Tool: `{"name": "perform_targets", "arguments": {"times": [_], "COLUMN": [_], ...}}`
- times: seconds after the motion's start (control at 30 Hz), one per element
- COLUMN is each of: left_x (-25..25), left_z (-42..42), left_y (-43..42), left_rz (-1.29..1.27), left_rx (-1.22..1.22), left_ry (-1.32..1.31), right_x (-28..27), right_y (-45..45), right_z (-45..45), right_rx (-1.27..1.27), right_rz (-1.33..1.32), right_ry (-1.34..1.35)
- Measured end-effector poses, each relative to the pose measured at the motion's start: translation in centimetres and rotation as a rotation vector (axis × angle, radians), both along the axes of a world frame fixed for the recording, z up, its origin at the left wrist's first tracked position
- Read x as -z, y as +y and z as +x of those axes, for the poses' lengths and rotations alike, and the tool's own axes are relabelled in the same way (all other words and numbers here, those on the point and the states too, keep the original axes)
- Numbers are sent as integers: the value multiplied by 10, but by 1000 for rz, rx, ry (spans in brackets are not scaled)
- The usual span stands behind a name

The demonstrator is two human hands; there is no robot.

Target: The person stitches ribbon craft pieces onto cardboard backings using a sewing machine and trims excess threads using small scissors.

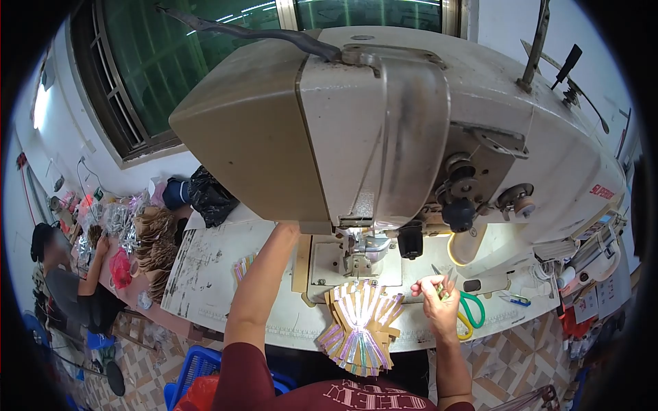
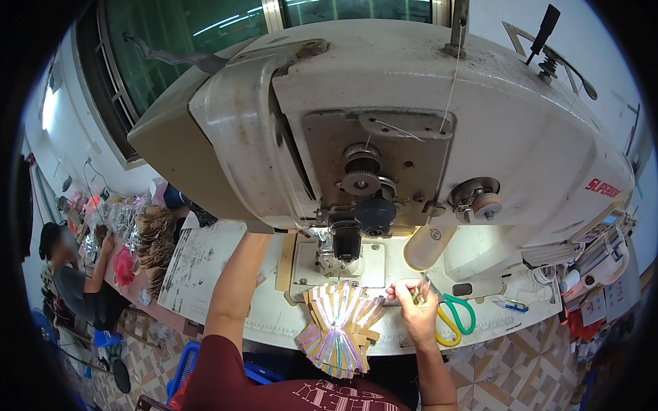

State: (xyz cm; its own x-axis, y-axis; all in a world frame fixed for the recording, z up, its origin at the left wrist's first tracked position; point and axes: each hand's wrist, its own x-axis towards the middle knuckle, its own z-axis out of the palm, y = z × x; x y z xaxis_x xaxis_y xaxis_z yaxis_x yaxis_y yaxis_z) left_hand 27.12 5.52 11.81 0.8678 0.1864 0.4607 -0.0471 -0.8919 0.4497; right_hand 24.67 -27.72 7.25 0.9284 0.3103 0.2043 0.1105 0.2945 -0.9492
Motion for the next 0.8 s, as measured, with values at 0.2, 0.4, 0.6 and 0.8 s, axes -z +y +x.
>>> {"name": "perform_targets", "arguments": {"times": [0.2, 0.4, 0.6, 0.8], "left_x": [-12, -39, -37, -17], "left_z": [10, -30, -60, -72], "left_y": [6, -26, -71, -91], "left_rz": [177, -122, -977, -1305], "left_rx": [-87, 125, 376, 286], "left_ry": [84, 265, 279, 124], "right_x": [-26, -50, -52, -42], "right_y": [18, 57, 62, 59], "right_z": [7, 24, 34, 36], "right_rx": [-36, 10, 96, 526], "right_rz": [-18, -68, -472, -810], "right_ry": [86, -28, -317, -983]}}
